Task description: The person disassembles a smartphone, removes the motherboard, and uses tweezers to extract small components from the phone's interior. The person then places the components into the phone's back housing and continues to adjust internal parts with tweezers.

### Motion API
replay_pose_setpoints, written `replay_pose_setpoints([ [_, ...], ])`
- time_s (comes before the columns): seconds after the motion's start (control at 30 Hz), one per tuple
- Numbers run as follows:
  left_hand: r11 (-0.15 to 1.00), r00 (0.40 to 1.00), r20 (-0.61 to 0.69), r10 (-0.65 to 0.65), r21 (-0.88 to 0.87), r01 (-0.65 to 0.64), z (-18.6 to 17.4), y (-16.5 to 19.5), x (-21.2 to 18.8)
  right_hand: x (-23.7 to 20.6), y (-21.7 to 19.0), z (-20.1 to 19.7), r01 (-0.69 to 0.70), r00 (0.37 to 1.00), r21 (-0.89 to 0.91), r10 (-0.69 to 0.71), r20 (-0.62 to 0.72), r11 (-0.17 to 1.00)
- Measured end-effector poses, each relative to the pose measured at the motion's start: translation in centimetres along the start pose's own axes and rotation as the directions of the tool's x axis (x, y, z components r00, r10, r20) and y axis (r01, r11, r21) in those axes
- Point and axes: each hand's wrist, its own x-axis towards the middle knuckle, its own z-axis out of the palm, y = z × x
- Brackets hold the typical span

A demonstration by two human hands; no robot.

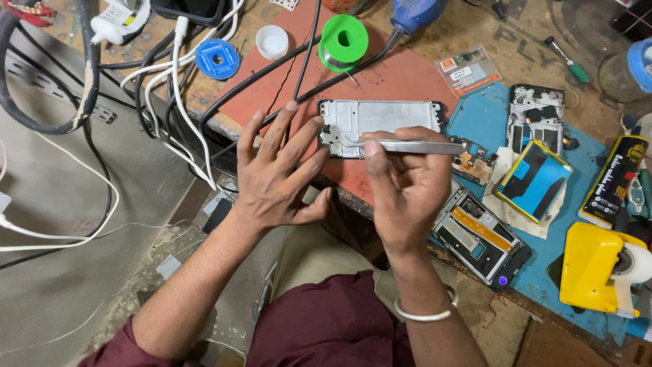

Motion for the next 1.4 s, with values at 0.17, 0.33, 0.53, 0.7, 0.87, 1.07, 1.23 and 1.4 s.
replay_pose_setpoints([
  [0.17, 0.992, 0.983, -0.143, -0.118, -0.07, 0.109, 0.5, 3.8, -1.2, -1.1, -6.0, -6.1, 0.159, 0.977, -0.109, -0.172, -0.128, 0.981],
  [0.33, 0.956, 0.968, -0.114, -0.222, -0.222, 0.193, 2.1, 10.4, -0.3, -4.1, -7.7, -10.6, 0.07, 0.967, -0.344, -0.148, -0.206, 0.936],
  [0.53, 0.903, 0.93, -0.037, -0.365, -0.258, 0.344, 3.3, 13.6, 0.4, -8.6, -6.4, -12.0, -0.038, 0.99, -0.719, -0.071, -0.121, 0.694],
  [0.7, 0.904, 0.928, -0.098, -0.36, -0.283, 0.321, 3.5, 13.9, -0.9, -9.1, -4.7, -13.1, 0.084, 0.993, -0.691, -0.118, -0.002, 0.718],
  [0.87, 0.904, 0.932, -0.101, -0.348, -0.299, 0.305, 3.4, 14.1, -1.6, -7.7, -4.4, -13.8, -0.078, 0.995, -0.525, 0.034, -0.093, 0.847],
  [1.07, 0.887, 0.913, -0.032, -0.406, -0.255, 0.386, 3.6, 13.9, -0.7, -7.3, -5.4, -13.2, -0.124, 0.992, -0.527, 0.119, -0.045, 0.84],
  [1.23, 0.861, 0.898, -0.042, -0.437, -0.309, 0.404, 3.5, 14.6, -0.7, -7.3, -5.5, -13.1, -0.058, 0.997, -0.57, 0.075, 0.008, 0.82],
  [1.4, 0.815, 0.866, -0.069, -0.494, -0.384, 0.434, 2.9, 15.9, -2.2, -7.8, -5.1, -14.5, -0.014, 0.999, -0.592, 0.03, 0.016, 0.806],
])
